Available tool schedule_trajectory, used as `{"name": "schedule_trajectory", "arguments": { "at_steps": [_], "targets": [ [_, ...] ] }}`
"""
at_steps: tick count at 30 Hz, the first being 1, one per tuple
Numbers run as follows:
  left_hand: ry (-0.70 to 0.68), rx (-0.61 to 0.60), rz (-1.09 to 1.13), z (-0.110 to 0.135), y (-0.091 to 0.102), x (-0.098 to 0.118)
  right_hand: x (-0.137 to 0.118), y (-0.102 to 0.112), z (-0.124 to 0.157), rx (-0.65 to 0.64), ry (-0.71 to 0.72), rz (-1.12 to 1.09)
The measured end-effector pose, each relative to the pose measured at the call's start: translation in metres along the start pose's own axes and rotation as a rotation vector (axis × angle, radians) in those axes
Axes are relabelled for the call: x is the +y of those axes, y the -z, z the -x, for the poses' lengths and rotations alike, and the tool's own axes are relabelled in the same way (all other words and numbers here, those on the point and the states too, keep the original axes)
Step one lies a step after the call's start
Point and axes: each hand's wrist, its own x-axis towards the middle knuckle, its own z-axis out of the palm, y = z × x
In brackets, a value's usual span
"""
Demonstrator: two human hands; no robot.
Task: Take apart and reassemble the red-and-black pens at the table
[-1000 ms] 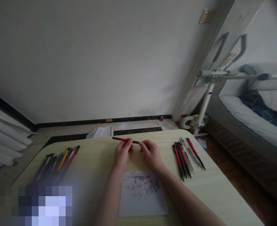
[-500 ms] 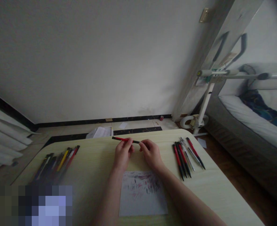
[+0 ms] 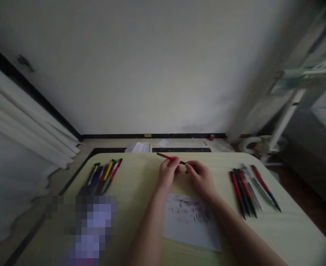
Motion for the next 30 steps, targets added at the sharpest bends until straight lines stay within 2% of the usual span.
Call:
{"name": "schedule_trajectory", "arguments": {
  "at_steps": [3, 8, 11, 13, 16, 18, 20, 23, 25, 26, 30],
  "targets": [
    [0.000, -0.039, -0.104, 0.002, 0.001, -0.002, 0.003, 0.001, 0.000, -0.027, 0.002, 0.043],
    [-0.051, 0.023, -0.207, 0.008, -0.002, 0.001, 0.006, 0.004, -0.001, -0.035, 0.020, 0.097],
    [-0.070, 0.055, -0.393, 0.018, 0.001, 0.012, 0.006, 0.007, 0.001, -0.018, 0.015, 0.112],
    [-0.109, 0.081, -0.532, 0.034, 0.008, 0.027, 0.005, 0.007, 0.001, -0.013, 0.002, 0.109],
    [-0.217, 0.128, -0.794, 0.075, 0.031, 0.059, 0.005, 0.007, 0.001, -0.018, -0.016, 0.098],
    [-0.203, 0.158, -0.966, 0.112, 0.054, 0.084, 0.006, 0.006, 0.001, -0.024, -0.015, 0.087],
    [-0.128, 0.238, -1.128, 0.148, 0.082, 0.107, 0.007, 0.005, 0.001, -0.025, -0.005, 0.072],
    [0.083, 0.378, -1.394, 0.187, 0.124, 0.136, 0.008, 0.004, 0.001, -0.016, 0.008, 0.071],
    [0.197, 0.446, -1.529, 0.200, 0.145, 0.146, 0.009, 0.004, 0.001, -0.020, 0.009, 0.086],
    [0.204, 0.456, -1.595, 0.203, 0.153, 0.149, 0.008, 0.005, 0.001, -0.024, 0.009, 0.098],
    [0.183, 0.400, -1.716, 0.202, 0.162, 0.150, 0.007, 0.007, 0.001, -0.032, -0.008, 0.167]
  ]
}}
